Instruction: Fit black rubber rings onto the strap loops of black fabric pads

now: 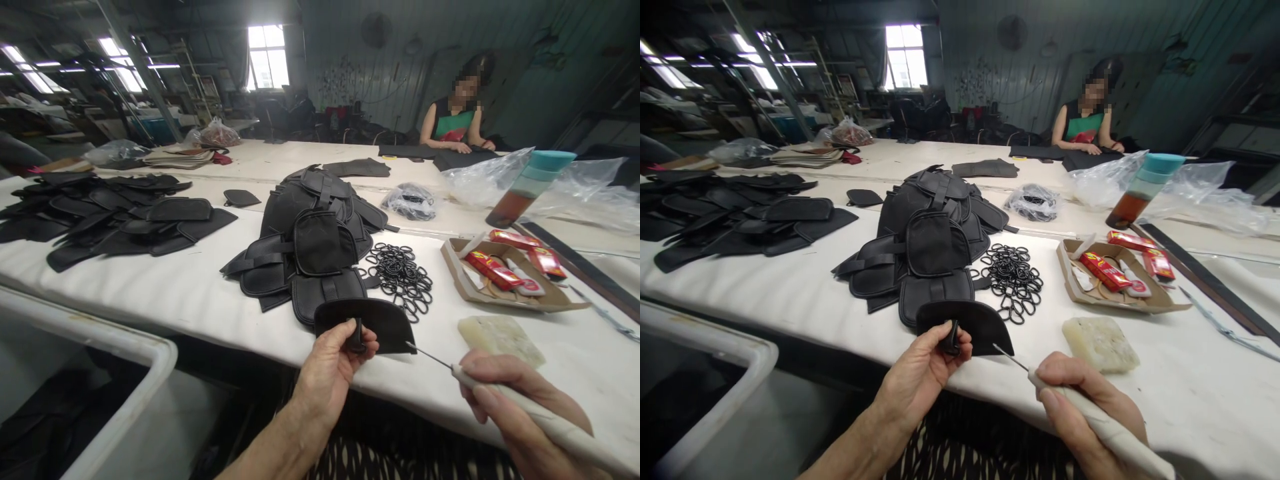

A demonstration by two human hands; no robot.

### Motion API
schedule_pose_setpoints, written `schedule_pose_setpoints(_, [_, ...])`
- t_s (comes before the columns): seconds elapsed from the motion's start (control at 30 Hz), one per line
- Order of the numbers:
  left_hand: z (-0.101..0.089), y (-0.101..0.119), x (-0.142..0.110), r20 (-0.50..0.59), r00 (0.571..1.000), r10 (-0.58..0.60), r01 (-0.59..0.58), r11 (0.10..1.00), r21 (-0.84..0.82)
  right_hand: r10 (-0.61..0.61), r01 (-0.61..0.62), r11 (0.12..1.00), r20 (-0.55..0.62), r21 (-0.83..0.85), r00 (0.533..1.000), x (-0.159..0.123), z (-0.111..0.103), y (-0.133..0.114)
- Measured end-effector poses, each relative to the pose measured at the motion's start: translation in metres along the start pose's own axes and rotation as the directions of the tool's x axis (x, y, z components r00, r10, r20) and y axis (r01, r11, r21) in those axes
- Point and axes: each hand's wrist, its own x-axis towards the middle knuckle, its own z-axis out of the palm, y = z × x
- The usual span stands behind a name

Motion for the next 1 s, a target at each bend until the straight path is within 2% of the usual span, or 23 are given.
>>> schedule_pose_setpoints(0.07, [0.0, 0.014, -0.005, -0.002, 1.0, -0.024, 0.024, 1.0, -0.01, 0.018, -0.018, 1.0, -0.032, -0.004, 0.999, -0.002, -0.004, 0.009])
schedule_pose_setpoints(0.13, [0.0, 0.036, -0.009, -0.007, 1.0, -0.008, 0.008, 1.0, 0.007, 0.058, -0.058, 0.998, -0.033, -0.022, 0.998, -0.003, -0.007, 0.019])
schedule_pose_setpoints(0.2, [0.001, 0.071, -0.008, -0.014, 0.998, 0.068, -0.067, 0.997, 0.05, 0.105, -0.105, 0.993, -0.006, -0.06, 0.994, -0.003, -0.008, 0.026])
schedule_pose_setpoints(0.27, [0.004, 0.118, -0.001, -0.009, 0.976, 0.219, -0.217, 0.97, 0.108, 0.132, -0.13, 0.987, 0.013, -0.095, 0.991, -0.001, -0.007, 0.029])
schedule_pose_setpoints(0.33, [0.007, 0.173, 0.011, 0.009, 0.924, 0.382, -0.375, 0.901, 0.22, 0.144, -0.142, 0.983, 0.004, -0.114, 0.99, 0.001, -0.005, 0.029])
schedule_pose_setpoints(0.37, [0.009, 0.201, 0.017, 0.028, 0.873, 0.488, -0.476, 0.836, 0.273, 0.146, -0.145, 0.983, -0.002, -0.117, 0.989, 0.002, -0.003, 0.029])
schedule_pose_setpoints(0.4, [0.011, 0.227, 0.022, 0.064, 0.836, 0.545, -0.539, 0.796, 0.275, 0.141, -0.141, 0.984, -0.012, -0.113, 0.99, 0.003, -0.001, 0.027])
schedule_pose_setpoints(0.47, [0.012, 0.264, 0.033, 0.076, 0.786, 0.613, -0.604, 0.737, 0.303, 0.134, -0.136, 0.985, -0.025, -0.103, 0.991, 0.004, 0.003, 0.025])
schedule_pose_setpoints(0.5, [0.011, 0.273, 0.037, 0.071, 0.78, 0.621, -0.606, 0.723, 0.331, 0.138, -0.14, 0.986, -0.023, -0.095, 0.99, 0.004, 0.004, 0.024])
schedule_pose_setpoints(0.57, [0.006, 0.266, 0.044, 0.062, 0.793, 0.606, -0.577, 0.714, 0.397, 0.152, -0.153, 0.986, -0.021, -0.072, 0.988, 0.003, 0.006, 0.024])
schedule_pose_setpoints(0.6, [0.002, 0.251, 0.048, 0.073, 0.811, 0.58, -0.55, 0.715, 0.433, 0.163, -0.165, 0.984, -0.022, -0.063, 0.986, 0.003, 0.008, 0.024])
schedule_pose_setpoints(0.67, [-0.006, 0.205, 0.05, 0.125, 0.854, 0.506, -0.493, 0.705, 0.51, 0.176, -0.178, 0.983, -0.055, -0.042, 0.983, 0.006, 0.01, 0.024])
schedule_pose_setpoints(0.7, [-0.011, 0.178, 0.049, 0.247, 0.855, 0.457, -0.501, 0.597, 0.627, 0.173, -0.177, 0.984, -0.083, -0.032, 0.981, 0.008, 0.011, 0.024])
schedule_pose_setpoints(0.73, [-0.014, 0.152, 0.046, 0.388, 0.836, 0.389, -0.539, 0.44, 0.719, 0.162, -0.166, 0.986, -0.111, -0.025, 0.98, 0.01, 0.013, 0.024])
schedule_pose_setpoints(0.77, [-0.017, 0.129, 0.041, 0.527, 0.806, 0.269, -0.588, 0.265, 0.764, 0.142, -0.147, 0.989, -0.138, -0.024, 0.98, 0.013, 0.014, 0.024])
schedule_pose_setpoints(0.83, [-0.02, 0.097, 0.03, 0.748, 0.664, 0.013, -0.743, -0.105, 0.661, 0.08, -0.088, 0.995, -0.158, -0.047, 0.984, 0.018, 0.018, 0.024])
schedule_pose_setpoints(0.87, [-0.02, 0.088, 0.024, 0.79, 0.605, -0.1, -0.78, -0.273, 0.562, 0.046, -0.058, 0.996, -0.152, -0.072, 0.987, 0.02, 0.02, 0.024])
schedule_pose_setpoints(0.9, [-0.019, 0.083, 0.02, 0.802, 0.564, -0.196, -0.789, -0.414, 0.454, 0.016, -0.029, 0.995, -0.125, -0.1, 0.992, 0.021, 0.022, 0.025])
schedule_pose_setpoints(0.93, [-0.018, 0.081, 0.016, 0.793, 0.548, -0.266, -0.771, -0.527, 0.356, -0.006, -0.007, 0.992, -0.101, -0.126, 0.995, 0.022, 0.023, 0.028])
schedule_pose_setpoints(1.0, [-0.014, 0.083, 0.013, 0.76, 0.549, -0.348, -0.719, -0.661, 0.217, -0.028, 0.026, 0.986, -0.01, -0.168, 1.0, 0.022, 0.027, 0.037])
